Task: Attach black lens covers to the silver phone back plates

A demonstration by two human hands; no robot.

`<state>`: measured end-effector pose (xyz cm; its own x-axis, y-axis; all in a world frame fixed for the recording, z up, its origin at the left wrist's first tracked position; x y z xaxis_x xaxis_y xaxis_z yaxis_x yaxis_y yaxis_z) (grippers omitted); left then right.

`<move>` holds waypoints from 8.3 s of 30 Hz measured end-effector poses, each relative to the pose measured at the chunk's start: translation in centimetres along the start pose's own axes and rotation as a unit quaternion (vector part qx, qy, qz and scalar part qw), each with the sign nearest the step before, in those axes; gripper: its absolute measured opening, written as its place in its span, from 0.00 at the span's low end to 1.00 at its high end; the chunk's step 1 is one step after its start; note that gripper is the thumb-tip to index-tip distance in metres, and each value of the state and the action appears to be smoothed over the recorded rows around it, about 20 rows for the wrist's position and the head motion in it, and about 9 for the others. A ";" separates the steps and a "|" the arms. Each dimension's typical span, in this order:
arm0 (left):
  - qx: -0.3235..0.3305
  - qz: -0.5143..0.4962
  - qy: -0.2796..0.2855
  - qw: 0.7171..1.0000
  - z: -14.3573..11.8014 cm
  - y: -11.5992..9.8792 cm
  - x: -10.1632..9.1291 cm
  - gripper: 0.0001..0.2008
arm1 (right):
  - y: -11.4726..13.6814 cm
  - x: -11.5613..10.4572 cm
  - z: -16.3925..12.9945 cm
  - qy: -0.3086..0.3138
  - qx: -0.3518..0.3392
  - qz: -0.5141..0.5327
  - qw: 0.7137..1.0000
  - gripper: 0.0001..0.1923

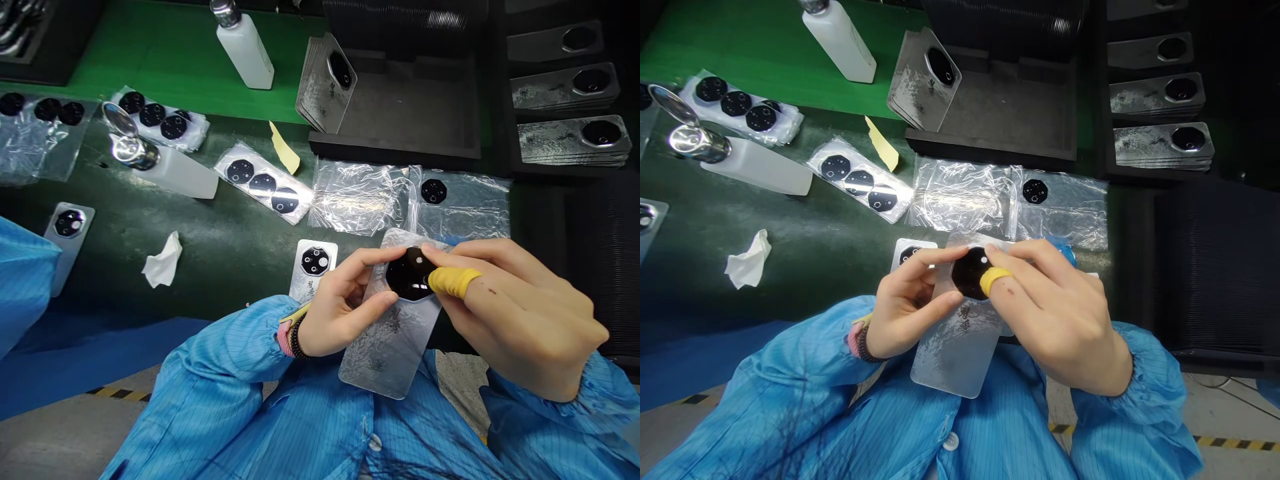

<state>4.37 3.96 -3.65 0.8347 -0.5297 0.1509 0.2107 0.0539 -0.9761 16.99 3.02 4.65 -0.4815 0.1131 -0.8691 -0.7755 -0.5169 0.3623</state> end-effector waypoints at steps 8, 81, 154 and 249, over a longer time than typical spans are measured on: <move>-0.012 -0.003 0.012 1.000 -0.1 0.3 0.1 0.23 | 1.5 -0.1 -0.1 -0.030 -0.094 -0.072 0.993 0.13; -0.062 0.001 0.001 0.998 -0.3 0.9 0.0 0.15 | -5.3 4.8 1.0 0.152 0.236 0.343 0.897 0.25; -0.356 -0.155 -0.280 0.878 -16.8 6.0 -7.4 0.15 | -19.2 10.0 3.4 0.031 0.230 0.066 0.971 0.22; -0.048 0.024 -0.037 0.998 1.3 4.0 -3.4 0.27 | -8.4 5.7 3.4 0.063 0.225 0.419 0.877 0.18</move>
<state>3.02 7.12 -7.84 0.8789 -0.4637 0.1122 0.1233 -0.0066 -0.9924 19.35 10.84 -2.19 -0.9329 -0.2559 -0.2534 -0.2661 0.0158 0.9638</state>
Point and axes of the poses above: each hand's wrist, its own z-axis towards the middle knuckle, its own x-axis out of the palm, y = z × x, the point moved 8 cm from there along z, towards the middle knuckle, and after that the axes turned 5 degrees about y, right-handed, at the moved point
